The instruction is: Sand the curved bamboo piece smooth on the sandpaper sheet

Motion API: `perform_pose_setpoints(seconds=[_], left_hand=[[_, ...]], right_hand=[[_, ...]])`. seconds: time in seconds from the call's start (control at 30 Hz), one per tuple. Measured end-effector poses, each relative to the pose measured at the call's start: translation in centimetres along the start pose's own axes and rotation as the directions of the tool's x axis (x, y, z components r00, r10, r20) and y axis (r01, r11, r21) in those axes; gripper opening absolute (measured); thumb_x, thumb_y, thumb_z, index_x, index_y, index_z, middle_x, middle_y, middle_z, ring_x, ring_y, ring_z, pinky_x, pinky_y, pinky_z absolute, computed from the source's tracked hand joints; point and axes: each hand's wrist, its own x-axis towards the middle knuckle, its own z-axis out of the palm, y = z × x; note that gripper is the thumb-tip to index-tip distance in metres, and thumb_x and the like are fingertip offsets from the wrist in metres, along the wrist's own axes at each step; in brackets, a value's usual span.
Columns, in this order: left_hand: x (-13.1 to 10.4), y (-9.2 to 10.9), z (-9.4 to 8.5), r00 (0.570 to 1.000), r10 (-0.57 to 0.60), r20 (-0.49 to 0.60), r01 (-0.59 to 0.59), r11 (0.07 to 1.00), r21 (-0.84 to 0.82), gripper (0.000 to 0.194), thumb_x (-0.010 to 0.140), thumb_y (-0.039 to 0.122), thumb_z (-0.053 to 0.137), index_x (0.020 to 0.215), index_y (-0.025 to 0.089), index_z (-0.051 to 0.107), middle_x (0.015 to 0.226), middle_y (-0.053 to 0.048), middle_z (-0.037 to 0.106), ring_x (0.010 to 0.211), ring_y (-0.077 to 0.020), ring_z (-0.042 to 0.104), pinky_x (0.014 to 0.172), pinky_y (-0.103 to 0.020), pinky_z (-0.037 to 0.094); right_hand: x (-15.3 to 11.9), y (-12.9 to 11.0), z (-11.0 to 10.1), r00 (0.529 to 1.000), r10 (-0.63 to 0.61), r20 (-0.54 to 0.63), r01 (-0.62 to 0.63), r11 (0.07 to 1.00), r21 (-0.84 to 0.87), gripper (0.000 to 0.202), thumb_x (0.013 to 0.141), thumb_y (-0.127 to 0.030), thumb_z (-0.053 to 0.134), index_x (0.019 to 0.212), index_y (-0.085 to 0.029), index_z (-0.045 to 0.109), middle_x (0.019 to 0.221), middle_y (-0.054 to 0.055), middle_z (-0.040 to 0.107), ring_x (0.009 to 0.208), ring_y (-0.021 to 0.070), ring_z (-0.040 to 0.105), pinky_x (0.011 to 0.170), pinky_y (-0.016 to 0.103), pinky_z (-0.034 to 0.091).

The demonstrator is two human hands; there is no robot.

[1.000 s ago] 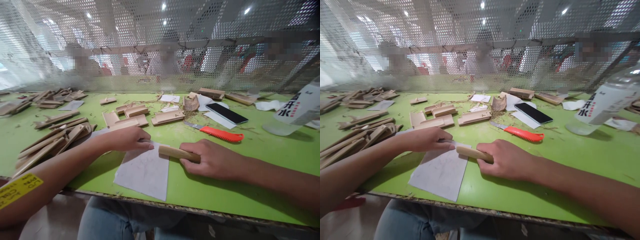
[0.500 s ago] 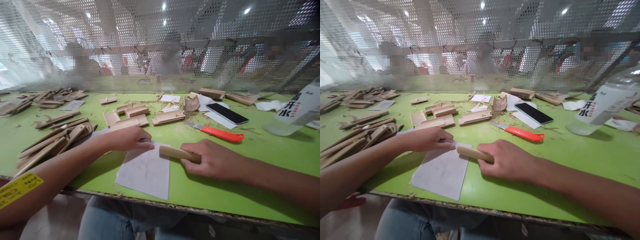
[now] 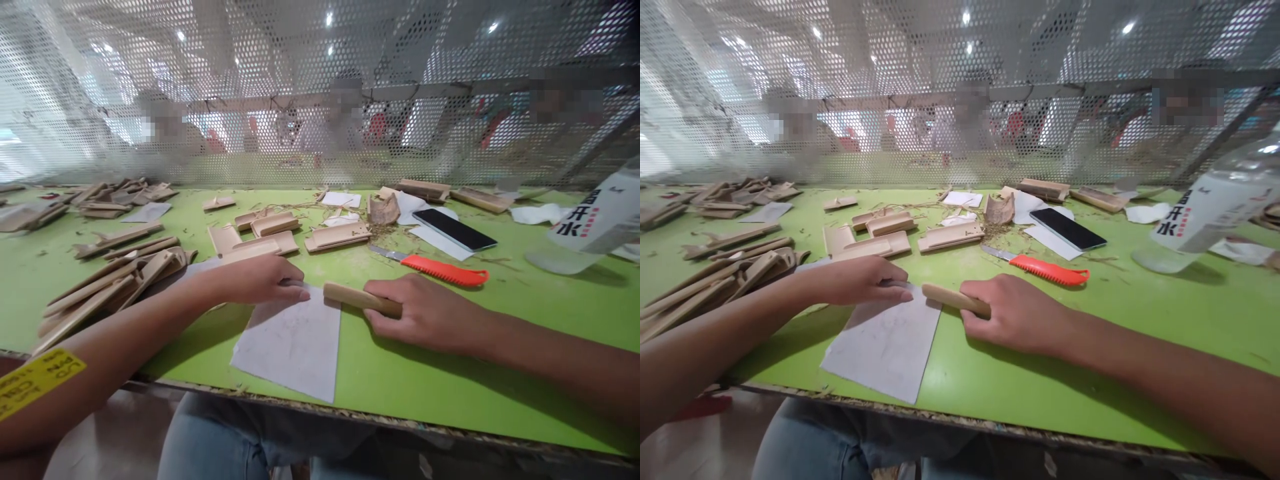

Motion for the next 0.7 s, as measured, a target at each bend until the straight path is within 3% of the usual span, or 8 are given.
perform_pose_setpoints(seconds=[0.17,0.33,0.53,0.7], left_hand=[[0.05,0.02,-0.04,1.0,0.002,-0.005,-0.002,1.0,0.012,0.044,0.098,0.055,0.051,0.071,0.019,0.053,0.062,0.003,0.05,0.057,-0.012,0.042,0.054,-0.029,0.025],[0.02,0.06,0.02,1.0,0.0,-0.011,0.0,1.0,-0.002,0.045,0.098,0.055,0.05,0.07,0.02,0.05,0.06,0.003,0.046,0.055,-0.012,0.041,0.054,-0.029,0.025],[0.23,-0.01,0.01,1.0,0.008,-0.009,-0.008,1.0,0.03,0.045,0.098,0.056,0.05,0.071,0.02,0.052,0.063,0.002,0.052,0.058,-0.0122,0.043,0.055,-0.029,0.026],[0.18,-0.06,-0.02,1.0,0.002,-0.007,-0.002,0.999,0.034,0.046,0.099,0.056,0.049,0.071,0.02,0.052,0.06,0.003,0.048,0.056,-0.012,0.041,0.054,-0.029,0.026]], right_hand=[[-0.25,-0.33,0.32,0.993,-0.101,0.054,0.099,0.994,0.045,0.021,0.087,-0.028,0.055,0.07,-0.022,0.044,0.056,-0.005,0.045,0.05,0.0121,0.036,0.053,0.031,0.021],[0.1,0.32,0.04,1.0,-0.015,0.001,0.015,0.999,0.046,0.021,0.087,-0.032,0.055,0.071,-0.022,0.047,0.06,-0.003,0.052,0.053,0.0137,0.042,0.053,0.031,0.022],[-0.31,-0.21,0.25,0.99,-0.118,0.078,0.112,0.991,0.078,0.02,0.087,-0.027,0.055,0.07,-0.022,0.045,0.056,-0.006,0.044,0.05,0.0118,0.034,0.052,0.031,0.021],[-0.25,-0.38,0.08,0.997,-0.047,0.054,0.044,0.998,0.049,0.021,0.087,-0.029,0.055,0.07,-0.022,0.044,0.058,-0.004,0.048,0.052,0.0124,0.039,0.053,0.031,0.022]])
